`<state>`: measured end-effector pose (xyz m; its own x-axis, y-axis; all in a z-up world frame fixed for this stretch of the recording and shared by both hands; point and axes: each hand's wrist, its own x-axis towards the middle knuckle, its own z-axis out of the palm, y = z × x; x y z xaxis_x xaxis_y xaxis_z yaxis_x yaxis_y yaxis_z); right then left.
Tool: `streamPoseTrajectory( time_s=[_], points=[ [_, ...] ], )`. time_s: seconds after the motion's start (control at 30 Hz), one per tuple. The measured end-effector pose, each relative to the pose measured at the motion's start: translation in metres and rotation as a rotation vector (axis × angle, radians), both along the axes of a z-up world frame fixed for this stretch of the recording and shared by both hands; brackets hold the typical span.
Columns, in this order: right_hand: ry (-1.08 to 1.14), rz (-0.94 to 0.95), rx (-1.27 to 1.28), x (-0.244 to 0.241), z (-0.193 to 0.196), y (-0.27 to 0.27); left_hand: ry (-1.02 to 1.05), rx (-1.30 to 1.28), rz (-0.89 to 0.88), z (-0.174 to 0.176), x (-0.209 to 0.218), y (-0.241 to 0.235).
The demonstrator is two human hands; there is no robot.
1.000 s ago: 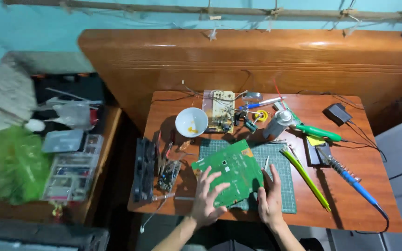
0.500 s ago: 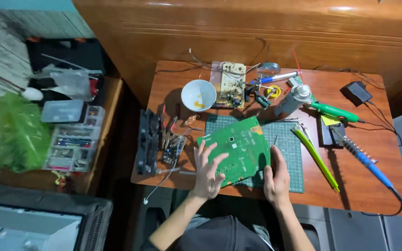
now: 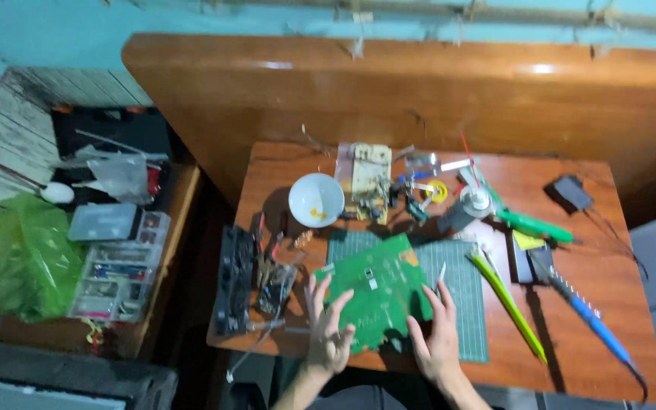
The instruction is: Cleaning and inspecting a circuit board using a spray cleaner and a plastic scraping tool.
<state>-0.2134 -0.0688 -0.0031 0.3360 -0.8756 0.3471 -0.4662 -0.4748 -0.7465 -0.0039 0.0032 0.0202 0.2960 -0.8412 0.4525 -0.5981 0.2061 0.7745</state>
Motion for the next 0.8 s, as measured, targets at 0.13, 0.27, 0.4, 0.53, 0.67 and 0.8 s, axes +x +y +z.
streamPoseTrajectory(
  time_s=[0.13, 0.27, 0.4, 0.53, 0.67, 0.8],
  points=[
    [-0.009, -0.063, 0.146, 0.000, 0.002, 0.003, 0.074, 0.077, 0.016, -0.009, 0.002, 0.002],
    [-0.030, -0.012, 0.081, 0.000, 0.002, 0.008, 0.088, 0.037, -0.022, -0.004, 0.003, 0.007],
    [-0.015, 0.006, 0.078, 0.001, 0.008, 0.011, 0.017, -0.002, 0.006, -0.012, 0.000, 0.009],
    [0.009, 0.005, -0.057, 0.001, -0.006, 0.015, -0.107, -0.058, -0.010, -0.019, 0.000, 0.011],
    [0.021, 0.011, -0.178, 0.003, -0.009, 0.009, -0.148, -0.135, 0.025, -0.018, 0.000, 0.004],
    [-0.033, -0.043, -0.221, 0.001, -0.012, 0.009, -0.137, -0.152, 0.056, -0.023, 0.001, 0.005]
  ],
)
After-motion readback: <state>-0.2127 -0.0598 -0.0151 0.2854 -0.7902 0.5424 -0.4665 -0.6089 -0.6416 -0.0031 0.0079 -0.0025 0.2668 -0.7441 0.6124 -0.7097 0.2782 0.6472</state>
